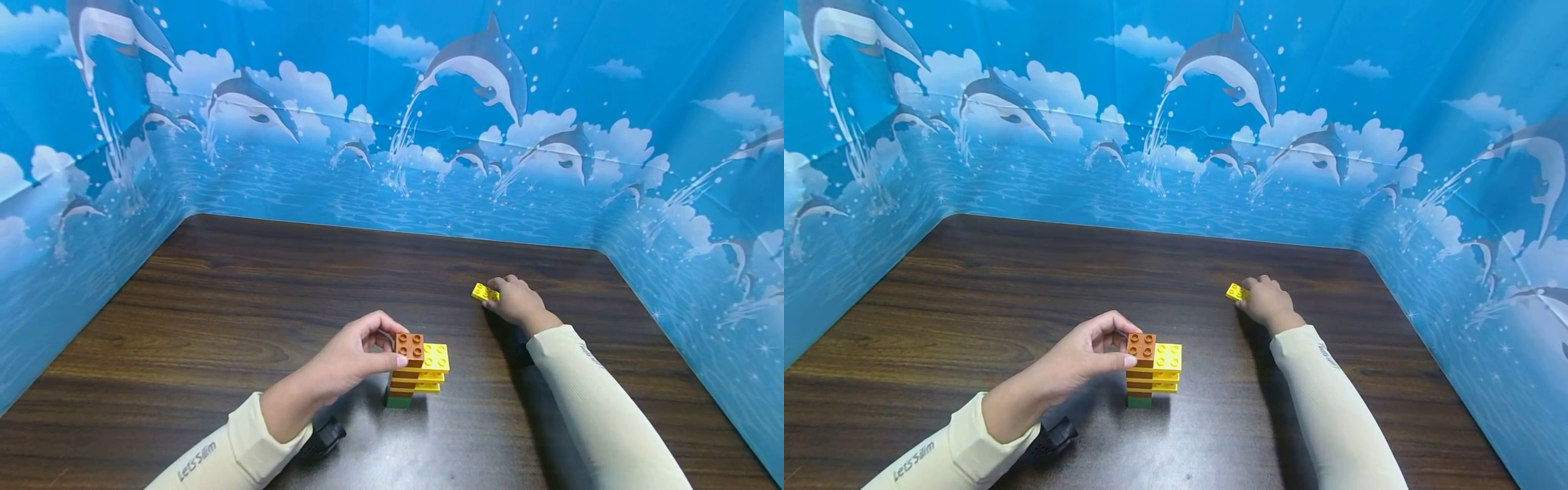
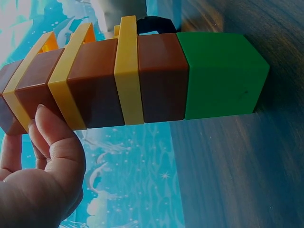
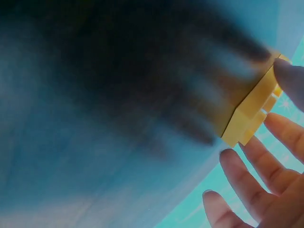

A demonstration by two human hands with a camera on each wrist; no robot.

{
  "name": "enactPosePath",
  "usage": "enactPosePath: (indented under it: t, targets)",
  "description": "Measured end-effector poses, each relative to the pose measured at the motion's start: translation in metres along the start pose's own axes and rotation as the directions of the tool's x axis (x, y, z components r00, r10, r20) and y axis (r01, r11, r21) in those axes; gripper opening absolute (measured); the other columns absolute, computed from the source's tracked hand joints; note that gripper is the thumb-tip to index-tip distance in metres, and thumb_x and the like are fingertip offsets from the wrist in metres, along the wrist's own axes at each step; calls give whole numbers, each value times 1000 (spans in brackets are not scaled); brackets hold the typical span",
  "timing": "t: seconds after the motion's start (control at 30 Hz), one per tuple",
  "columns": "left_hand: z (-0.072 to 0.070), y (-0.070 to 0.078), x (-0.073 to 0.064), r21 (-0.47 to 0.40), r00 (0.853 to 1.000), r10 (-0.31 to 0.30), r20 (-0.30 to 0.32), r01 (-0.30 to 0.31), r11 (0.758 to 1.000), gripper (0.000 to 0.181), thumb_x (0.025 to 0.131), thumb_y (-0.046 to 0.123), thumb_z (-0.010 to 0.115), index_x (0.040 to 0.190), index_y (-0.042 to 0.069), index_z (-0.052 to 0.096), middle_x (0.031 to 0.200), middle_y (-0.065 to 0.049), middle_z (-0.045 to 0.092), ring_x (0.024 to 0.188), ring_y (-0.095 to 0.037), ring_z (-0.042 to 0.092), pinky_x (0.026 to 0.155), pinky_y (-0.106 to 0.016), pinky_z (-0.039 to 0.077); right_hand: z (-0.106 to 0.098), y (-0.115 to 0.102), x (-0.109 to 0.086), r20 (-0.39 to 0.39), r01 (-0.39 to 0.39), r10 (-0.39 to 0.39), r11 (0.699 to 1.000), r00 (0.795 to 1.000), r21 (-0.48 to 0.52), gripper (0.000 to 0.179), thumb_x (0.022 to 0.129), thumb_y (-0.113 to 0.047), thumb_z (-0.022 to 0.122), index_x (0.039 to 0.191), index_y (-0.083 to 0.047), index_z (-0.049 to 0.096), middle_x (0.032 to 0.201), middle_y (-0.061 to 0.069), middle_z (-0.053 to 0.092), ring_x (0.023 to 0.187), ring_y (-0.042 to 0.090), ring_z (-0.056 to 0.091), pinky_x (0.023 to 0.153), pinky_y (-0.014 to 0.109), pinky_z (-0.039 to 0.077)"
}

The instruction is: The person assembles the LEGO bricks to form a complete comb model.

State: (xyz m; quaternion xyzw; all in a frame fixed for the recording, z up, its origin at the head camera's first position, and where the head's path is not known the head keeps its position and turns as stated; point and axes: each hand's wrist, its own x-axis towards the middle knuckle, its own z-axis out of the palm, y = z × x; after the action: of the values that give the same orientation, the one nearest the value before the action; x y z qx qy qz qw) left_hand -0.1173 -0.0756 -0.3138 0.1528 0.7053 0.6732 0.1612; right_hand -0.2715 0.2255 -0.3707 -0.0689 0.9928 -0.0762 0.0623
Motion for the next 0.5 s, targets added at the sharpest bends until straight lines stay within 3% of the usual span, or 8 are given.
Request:
enactPosePath:
  t: [0.3, 0.5]
  targets:
    - [0, 0, 0, -3, 1000, 5, 1, -5, 1000, 32, 76, 8, 67, 105, 4, 54, 93, -8, 53, 84, -20, 49, 72, -31, 43, 2, -5, 2, 17, -26, 27, 998, 1000, -51, 44, 87, -22, 57, 126, -4, 49, 113, 19, 50, 103, 35, 48, 81, 50, 42]
    - [0, -1, -1, -4, 1000, -1, 3, 1, 1000, 32, 77, 9, 66, 106, 5, 53, 95, -9, 53, 85, -21, 49, 72, -31, 44, -1, -8, -2, -46, 51, -56, 993, 997, -103, 40, 86, -20, 60, 122, -4, 53, 109, 18, 51, 100, 33, 49, 79, 49, 43]
